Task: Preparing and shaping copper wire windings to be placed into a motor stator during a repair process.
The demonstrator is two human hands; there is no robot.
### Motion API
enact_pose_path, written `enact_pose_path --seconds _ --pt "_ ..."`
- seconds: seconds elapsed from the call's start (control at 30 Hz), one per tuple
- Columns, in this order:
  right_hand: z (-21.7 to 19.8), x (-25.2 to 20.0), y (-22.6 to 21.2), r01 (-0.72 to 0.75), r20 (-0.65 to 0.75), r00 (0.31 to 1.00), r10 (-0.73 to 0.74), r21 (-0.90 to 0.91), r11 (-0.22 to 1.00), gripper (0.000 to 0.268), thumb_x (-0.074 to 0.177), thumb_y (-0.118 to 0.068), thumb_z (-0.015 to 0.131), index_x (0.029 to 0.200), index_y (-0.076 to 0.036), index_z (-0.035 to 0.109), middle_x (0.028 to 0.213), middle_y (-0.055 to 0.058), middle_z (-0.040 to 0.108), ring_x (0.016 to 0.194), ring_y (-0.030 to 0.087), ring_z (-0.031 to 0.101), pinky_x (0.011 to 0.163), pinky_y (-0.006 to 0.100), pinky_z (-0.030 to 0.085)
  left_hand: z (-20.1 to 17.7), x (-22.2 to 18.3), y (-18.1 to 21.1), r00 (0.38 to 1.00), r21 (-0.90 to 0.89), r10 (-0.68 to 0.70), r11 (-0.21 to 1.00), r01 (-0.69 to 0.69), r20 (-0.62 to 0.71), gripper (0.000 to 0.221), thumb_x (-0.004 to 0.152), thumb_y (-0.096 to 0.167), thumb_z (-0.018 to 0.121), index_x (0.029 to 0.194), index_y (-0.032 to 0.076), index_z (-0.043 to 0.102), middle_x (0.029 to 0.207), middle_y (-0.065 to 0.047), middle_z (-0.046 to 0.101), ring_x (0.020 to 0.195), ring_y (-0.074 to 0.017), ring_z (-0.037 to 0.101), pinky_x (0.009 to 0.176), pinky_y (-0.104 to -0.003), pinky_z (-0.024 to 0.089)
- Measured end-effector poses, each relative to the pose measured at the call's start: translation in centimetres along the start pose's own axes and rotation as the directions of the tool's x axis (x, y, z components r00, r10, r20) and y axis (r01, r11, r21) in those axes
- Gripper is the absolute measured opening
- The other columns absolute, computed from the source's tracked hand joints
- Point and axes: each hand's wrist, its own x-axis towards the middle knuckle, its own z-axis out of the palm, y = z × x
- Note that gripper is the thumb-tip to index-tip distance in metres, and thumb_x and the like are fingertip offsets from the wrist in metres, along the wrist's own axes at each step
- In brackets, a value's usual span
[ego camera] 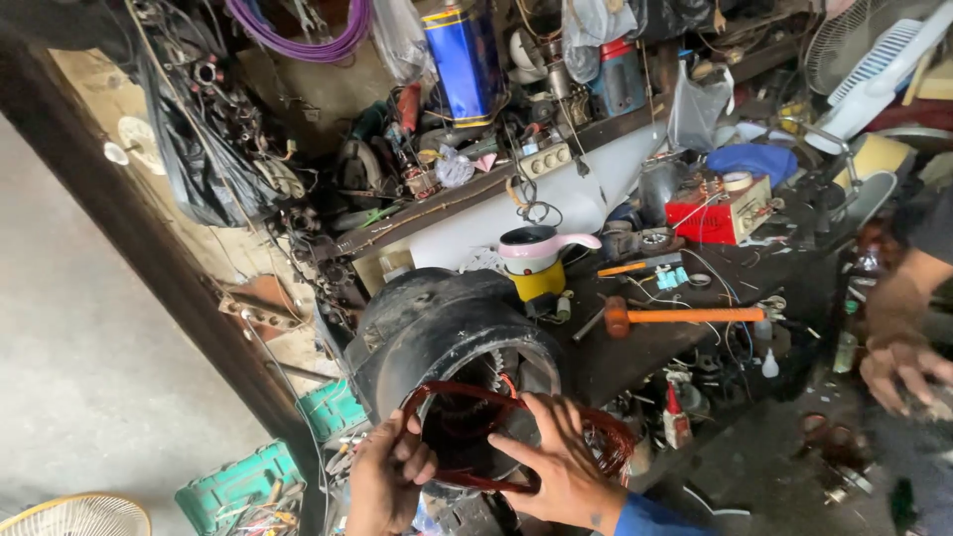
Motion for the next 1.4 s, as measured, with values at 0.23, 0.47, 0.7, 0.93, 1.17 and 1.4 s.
enact_pose_path --seconds 0.23,0.47,0.7,0.93,1.17,1.4 --pt "0.9 1.1 -0.5 0.095 -0.064 0.994 -0.091 0.062 0.994 0.028 0.078 -0.04 0.088 0.099 -0.022 0.087 0.153 0.027 0.03 0.139 0.053 0.03 0.113 0.073 0.016 0.1 0.0 0.7 0.996 0.017 0.004 1.0 -0.002 -0.085 0.033 0.104 0.022 0.05 0.085 -0.003 0.06 0.058 0.0 0.029 0.041 -0.0125 0.022 0.039 -0.029 0.02" --pt "-0.1 0.1 -0.3 0.018 -0.018 1.0 -0.016 0.108 0.994 0.039 0.078 -0.041 0.088 0.079 -0.01 0.064 0.152 0.029 0.03 0.137 0.053 0.031 0.112 0.072 0.017 -0.8 0.8 -0.4 0.992 0.055 -0.003 0.998 0.01 -0.127 0.035 0.105 0.023 0.051 0.088 -0.006 0.062 0.057 0.0 0.025 0.041 -0.0128 0.016 0.039 -0.032 0.016" --pt "-1.4 -1.0 -0.1 -0.054 -0.03 0.998 0.057 0.105 0.993 0.062 0.071 -0.043 0.095 0.106 -0.012 0.054 0.147 0.024 0.036 0.133 0.045 0.037 0.109 0.072 0.021 1.5 1.2 -0.7 0.96 0.146 -0.033 0.986 0.077 -0.279 0.034 0.104 0.027 0.049 0.084 0.001 0.055 0.057 0.002 0.018 0.041 -0.0138 0.013 0.04 -0.032 0.014" --pt "-1.4 -1.9 0.7 -0.12 0.069 0.991 0.114 0.088 0.989 0.11 0.081 -0.069 0.082 0.164 -0.024 0.025 0.153 0.027 0.028 0.142 0.047 0.029 0.108 0.069 0.021 3.5 0.7 -1.6 0.949 0.171 -0.081 0.976 0.138 -0.304 0.037 0.104 0.03 0.051 0.08 0.003 0.052 0.054 0.004 0.013 0.039 -0.014 0.01 0.039 -0.033 0.011" --pt "-4.7 -2.4 -1.0 -0.253 0.232 0.956 0.181 0.334 0.908 0.124 0.074 -0.081 0.067 0.165 -0.017 0.013 0.151 0.022 0.023 0.139 0.043 0.028 0.113 0.062 0.026 4.6 -1.3 -1.5 0.975 0.213 -0.056 0.972 0.102 -0.214 0.037 0.102 0.027 0.053 0.078 -0.001 0.055 0.049 0.003 0.016 0.033 -0.0127 0.018 0.033 -0.032 0.014" --pt "-4.9 -1.2 -1.1 -0.295 -0.025 0.929 0.368 0.551 0.78 0.025 0.105 -0.034 0.051 0.112 -0.014 0.065 0.101 0.003 0.058 0.084 0.02 0.062 0.076 0.031 0.048 0.7 -1.0 -2.5 0.987 0.131 -0.131 0.984 0.118 0.096 0.04 0.106 0.025 0.049 0.078 -0.003 0.056 0.048 0.002 0.02 0.032 -0.0141 0.021 0.032 -0.034 0.017"
